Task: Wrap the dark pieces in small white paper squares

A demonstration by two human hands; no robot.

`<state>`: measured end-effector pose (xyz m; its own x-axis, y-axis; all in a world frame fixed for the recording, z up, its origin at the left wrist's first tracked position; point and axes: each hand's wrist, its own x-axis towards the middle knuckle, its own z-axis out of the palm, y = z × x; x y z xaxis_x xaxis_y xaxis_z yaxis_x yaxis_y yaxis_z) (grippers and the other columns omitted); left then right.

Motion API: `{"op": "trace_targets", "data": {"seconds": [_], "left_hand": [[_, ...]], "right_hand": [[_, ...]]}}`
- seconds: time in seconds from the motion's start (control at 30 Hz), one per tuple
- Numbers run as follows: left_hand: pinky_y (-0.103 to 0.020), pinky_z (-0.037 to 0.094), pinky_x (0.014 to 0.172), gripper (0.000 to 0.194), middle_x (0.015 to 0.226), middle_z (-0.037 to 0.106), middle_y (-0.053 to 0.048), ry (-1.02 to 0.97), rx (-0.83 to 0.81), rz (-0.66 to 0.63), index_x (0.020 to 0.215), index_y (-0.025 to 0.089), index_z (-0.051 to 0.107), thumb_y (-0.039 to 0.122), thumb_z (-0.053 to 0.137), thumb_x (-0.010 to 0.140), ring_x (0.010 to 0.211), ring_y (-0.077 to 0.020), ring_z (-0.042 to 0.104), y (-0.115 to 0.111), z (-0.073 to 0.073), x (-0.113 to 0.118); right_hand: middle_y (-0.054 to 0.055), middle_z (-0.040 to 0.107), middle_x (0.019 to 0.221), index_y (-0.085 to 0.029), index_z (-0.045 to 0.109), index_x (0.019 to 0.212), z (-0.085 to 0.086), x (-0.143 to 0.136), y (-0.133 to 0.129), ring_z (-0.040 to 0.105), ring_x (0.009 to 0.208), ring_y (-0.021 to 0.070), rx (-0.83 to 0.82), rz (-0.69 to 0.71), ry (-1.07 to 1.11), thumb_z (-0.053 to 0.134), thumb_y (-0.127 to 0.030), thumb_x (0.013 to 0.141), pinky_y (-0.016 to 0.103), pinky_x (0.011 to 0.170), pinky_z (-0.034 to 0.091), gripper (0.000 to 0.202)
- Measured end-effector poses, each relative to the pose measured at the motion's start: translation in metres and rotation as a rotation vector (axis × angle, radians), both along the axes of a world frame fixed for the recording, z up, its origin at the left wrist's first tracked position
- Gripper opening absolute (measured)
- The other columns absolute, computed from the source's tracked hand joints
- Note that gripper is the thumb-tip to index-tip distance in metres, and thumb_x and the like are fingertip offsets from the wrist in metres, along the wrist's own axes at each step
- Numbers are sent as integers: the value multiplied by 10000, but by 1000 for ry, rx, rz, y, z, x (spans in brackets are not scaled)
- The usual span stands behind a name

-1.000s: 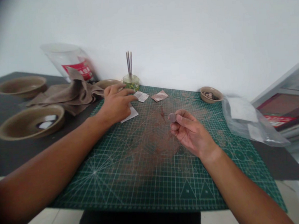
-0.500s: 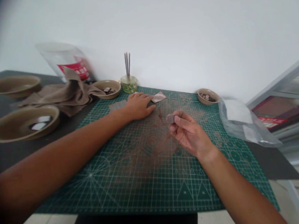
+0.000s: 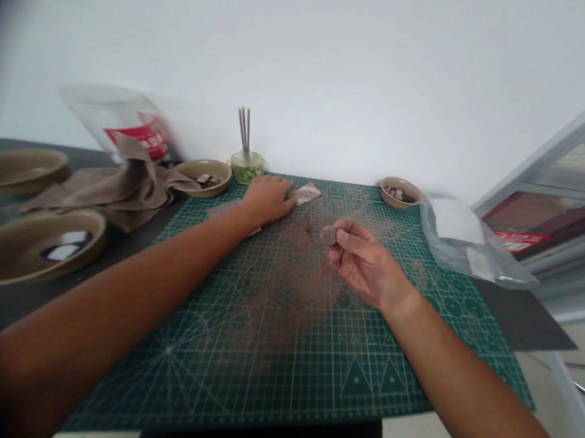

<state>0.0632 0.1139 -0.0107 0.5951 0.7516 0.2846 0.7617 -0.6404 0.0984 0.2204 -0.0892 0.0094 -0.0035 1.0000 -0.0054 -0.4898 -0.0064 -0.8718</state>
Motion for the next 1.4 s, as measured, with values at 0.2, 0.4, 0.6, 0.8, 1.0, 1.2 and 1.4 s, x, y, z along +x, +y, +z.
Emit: {"op": "trace_targets", "data": {"seconds": [0.2,0.4,0.6,0.8,1.0,1.2,1.4], "left_hand": [[-490,296,1046,415,1159,689,-95,-71,-65,6,1195,244,657,450,569,846,1220,-344,510,6,-4,10],[-429,419,913,388,1098,706,-65,-181,-190,73,1177,266,642,312,622,792,1068,-294,579,1,-3,18],[-347,470,789,358,1047,711,-73,-305,-235,119,1198,209,618,255,564,847,928,-223,618,1,4,18],[-448,394,934,313,1083,668,-89,-282,38,-20,1073,236,710,192,482,862,1088,-287,560,-20,17,-7],[-440,409,904,283,1008,660,-106,-79,105,-160,967,210,730,168,479,843,1028,-288,574,-37,5,-24],[-344,456,863,277,987,691,-65,-176,-91,-87,985,197,721,140,519,805,963,-224,621,-31,13,-24],[-256,487,666,320,856,711,-18,-476,-723,-170,1045,187,682,241,669,730,757,-165,651,-45,45,-31]], "right_hand": [[-46,691,870,-232,666,870,2,0,0,564,613,53,-1,-15,28,800,-243,757,161,596,511,176],[-52,685,872,-243,656,866,3,0,0,548,599,53,7,-17,8,795,-251,765,163,590,513,171],[-54,683,882,-244,655,870,3,1,-1,549,611,49,11,-8,13,784,-250,781,160,604,515,157],[-54,682,870,-241,653,866,4,1,-1,547,616,52,25,-14,24,785,-244,775,167,600,506,161],[-48,683,881,-244,662,874,4,-1,0,552,615,57,19,-2,21,779,-240,778,182,602,512,151],[-57,681,888,-241,650,883,3,2,0,544,621,46,38,-8,8,771,-245,793,163,601,509,151],[-52,667,885,-245,641,871,4,4,-1,535,619,57,51,-19,-8,780,-260,777,172,587,503,168]]}}
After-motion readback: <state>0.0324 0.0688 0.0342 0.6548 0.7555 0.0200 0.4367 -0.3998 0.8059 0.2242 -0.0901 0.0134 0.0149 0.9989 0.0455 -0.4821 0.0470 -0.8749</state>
